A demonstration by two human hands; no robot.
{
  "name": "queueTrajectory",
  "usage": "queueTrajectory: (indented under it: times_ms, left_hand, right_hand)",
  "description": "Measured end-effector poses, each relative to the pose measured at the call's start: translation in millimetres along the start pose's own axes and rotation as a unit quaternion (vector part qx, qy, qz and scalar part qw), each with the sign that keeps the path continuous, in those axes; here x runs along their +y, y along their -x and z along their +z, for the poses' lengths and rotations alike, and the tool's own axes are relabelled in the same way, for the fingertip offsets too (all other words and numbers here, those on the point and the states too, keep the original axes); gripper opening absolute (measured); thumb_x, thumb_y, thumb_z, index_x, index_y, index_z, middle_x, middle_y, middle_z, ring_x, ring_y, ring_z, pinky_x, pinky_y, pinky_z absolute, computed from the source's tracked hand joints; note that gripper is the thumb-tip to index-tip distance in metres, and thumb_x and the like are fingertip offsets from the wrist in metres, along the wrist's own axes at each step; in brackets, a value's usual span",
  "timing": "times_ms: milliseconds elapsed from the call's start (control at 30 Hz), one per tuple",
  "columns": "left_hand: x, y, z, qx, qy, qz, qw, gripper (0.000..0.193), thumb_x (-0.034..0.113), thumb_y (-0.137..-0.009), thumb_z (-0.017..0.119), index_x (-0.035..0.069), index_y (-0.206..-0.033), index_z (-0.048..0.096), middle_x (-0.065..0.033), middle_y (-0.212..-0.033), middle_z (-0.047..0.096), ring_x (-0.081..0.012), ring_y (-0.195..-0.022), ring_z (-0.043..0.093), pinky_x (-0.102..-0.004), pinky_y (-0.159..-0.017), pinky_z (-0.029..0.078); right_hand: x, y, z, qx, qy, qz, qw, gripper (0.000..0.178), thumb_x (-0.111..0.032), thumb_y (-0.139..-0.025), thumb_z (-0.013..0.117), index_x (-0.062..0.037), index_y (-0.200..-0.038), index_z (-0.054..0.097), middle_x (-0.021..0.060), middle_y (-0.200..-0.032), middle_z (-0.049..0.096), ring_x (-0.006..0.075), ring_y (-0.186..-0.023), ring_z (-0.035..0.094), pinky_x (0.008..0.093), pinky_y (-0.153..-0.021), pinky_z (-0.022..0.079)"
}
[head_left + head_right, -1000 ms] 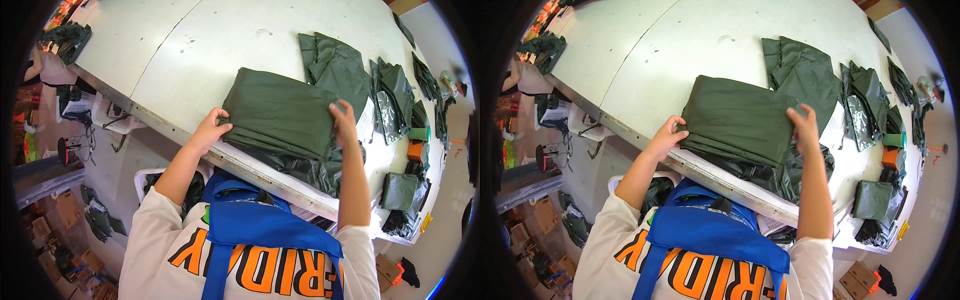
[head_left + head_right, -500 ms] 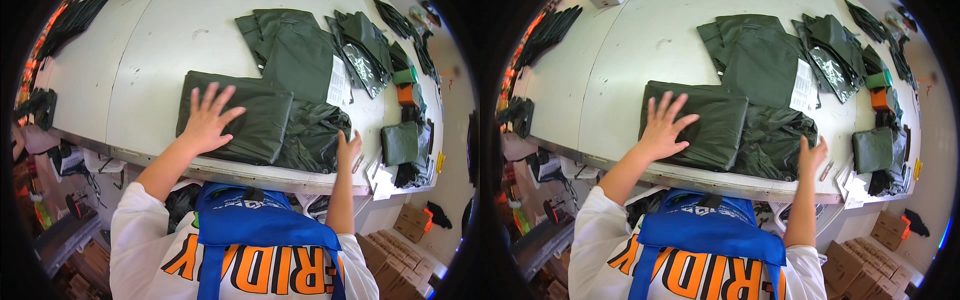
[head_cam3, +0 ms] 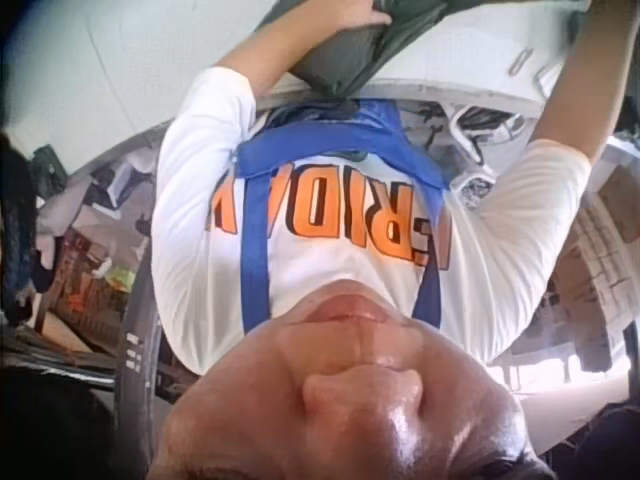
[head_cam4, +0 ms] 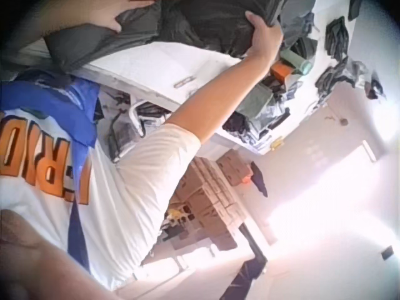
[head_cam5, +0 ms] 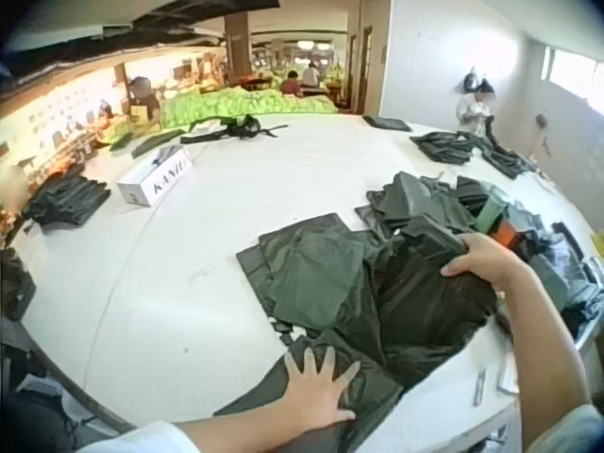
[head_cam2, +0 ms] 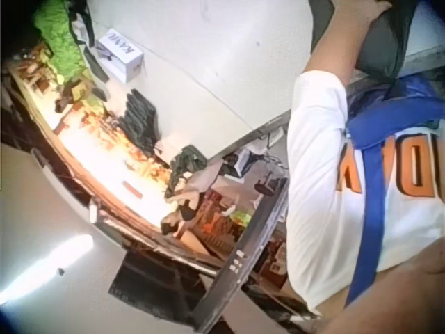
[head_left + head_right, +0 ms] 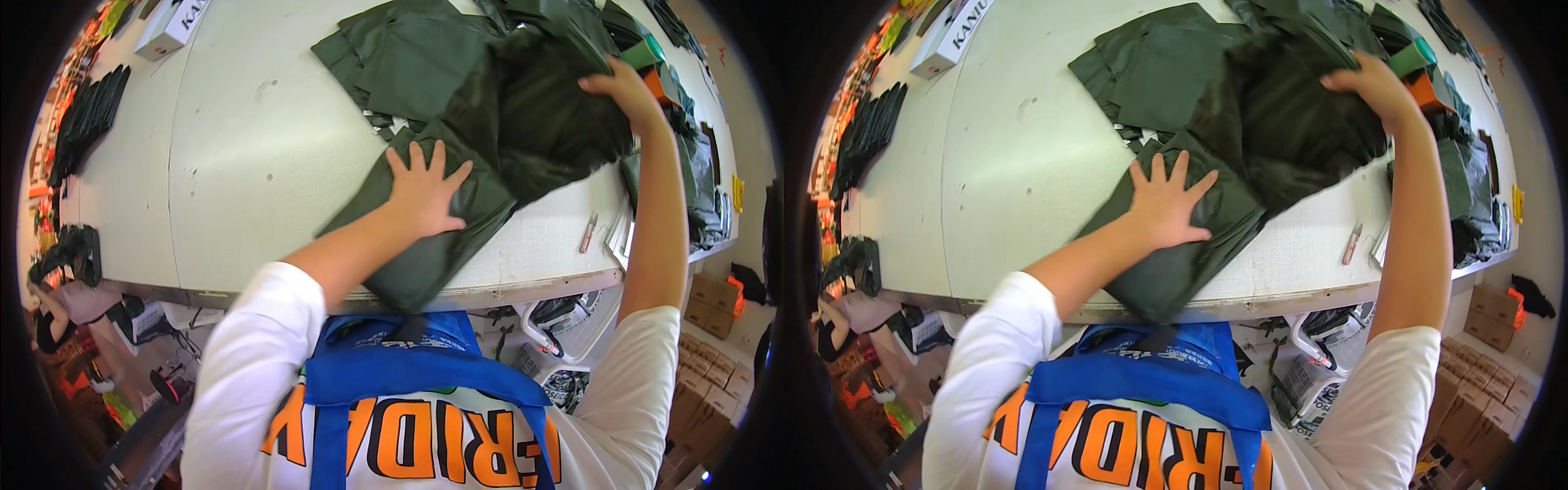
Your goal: The person folds a green jacket on a table, places it into a plastic bag, and then uses a knife to cut a tag off the jacket. The person repeats this process with another jacket.
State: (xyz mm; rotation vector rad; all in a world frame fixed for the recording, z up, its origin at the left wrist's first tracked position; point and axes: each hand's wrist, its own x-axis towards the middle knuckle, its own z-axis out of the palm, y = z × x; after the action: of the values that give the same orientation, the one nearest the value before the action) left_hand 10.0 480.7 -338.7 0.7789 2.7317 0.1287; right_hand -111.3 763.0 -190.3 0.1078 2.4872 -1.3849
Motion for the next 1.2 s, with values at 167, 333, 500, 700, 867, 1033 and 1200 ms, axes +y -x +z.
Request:
queueTrajectory:
  times_ms: [167,333,500,700,867,1033,1200]
  left_hand:
    - [19.0,-34.5,15.1,-0.022,0.117,-0.102,0.988,0.086,0.053,-0.07,0.068,0.02,-0.142,0.035,-0.0173,-0.146,0.03,-0.039,-0.128,0.034,-0.0625,-0.103,0.022]
    - [-6.8,11.5,16.4,0.029,0.377,0.056,0.924,0.059,0.032,-0.079,0.064,0.01,-0.13,0.044,-0.0149,-0.132,0.044,-0.0307,-0.119,0.044,-0.0427,-0.098,0.034]
    - [-102.7,91.6,64.6,0.147,0.401,0.034,0.904,0.036,0.013,-0.086,0.058,0.001,-0.12,0.053,-0.0056,-0.1,0.062,-0.0185,-0.088,0.058,-0.0292,-0.076,0.046]
    - [-51.1,122.9,-17.8,0.096,0.448,-0.044,0.888,0.036,0.013,-0.078,0.067,0.004,-0.111,0.058,-0.0096,-0.1,0.061,-0.0216,-0.093,0.059,-0.0334,-0.077,0.047]
    - [-26.5,107.9,-11.0,0.155,0.323,0.038,0.933,0.033,0.016,-0.076,0.068,0.005,-0.107,0.059,-0.0106,-0.1,0.059,-0.0285,-0.092,0.058,-0.0366,-0.076,0.047]
    - [-13.8,57.7,-40.8,0.042,0.408,-0.025,0.912,0.023,0.019,-0.084,0.063,0.004,-0.1,0.059,-0.0127,-0.092,0.063,-0.0259,-0.079,0.061,-0.0326,-0.072,0.048]
    - [-25.7,39.1,-13.8,-0.057,0.806,-0.135,0.573,0.024,0.015,-0.092,0.054,0.001,-0.111,0.055,-0.0053,-0.097,0.064,-0.0139,-0.084,0.06,-0.0302,-0.077,0.049]
  right_hand:
    - [-93.6,78.0,133.6,-0.163,0.344,-0.029,0.924,0.04,-0.021,-0.066,0.067,0.0009,-0.096,0.052,0.0188,-0.077,0.062,0.0309,-0.066,0.063,0.0396,-0.06,0.049]
    - [-11.0,171.8,214.1,-0.069,0.284,-0.22,0.931,0.036,-0.011,-0.072,0.063,-0.0003,-0.104,0.053,0.0133,-0.08,0.057,0.0295,-0.073,0.059,0.0388,-0.062,0.05]
    - [14.6,193.5,231.9,-0.075,0.263,-0.194,0.942,0.059,-0.012,-0.067,0.069,-0.0075,-0.123,0.052,0.0104,-0.09,0.053,0.0268,-0.084,0.054,0.0358,-0.072,0.047]
    - [33.0,216.0,265.3,-0.076,0.294,-0.194,0.933,0.06,-0.007,-0.064,0.063,-0.0112,-0.123,0.054,0.0095,-0.094,0.052,0.0258,-0.083,0.053,0.0348,-0.075,0.047]
    - [39.4,222.4,268.5,-0.048,0.274,-0.206,0.938,0.054,-0.004,-0.065,0.06,-0.0105,-0.119,0.058,0.0094,-0.093,0.052,0.0256,-0.082,0.053,0.0349,-0.075,0.048]
    - [47.4,208.0,249.1,-0.069,0.061,-0.173,0.981,0.052,-0.001,-0.066,0.067,-0.0087,-0.116,0.058,0.0114,-0.097,0.057,0.0313,-0.09,0.056,0.0376,-0.08,0.048]
    - [55.8,213.6,242.1,-0.115,-0.013,-0.074,0.99,0.05,-0.004,-0.07,0.072,-0.0068,-0.118,0.057,0.0145,-0.098,0.059,0.0313,-0.096,0.056,0.0351,-0.084,0.047]
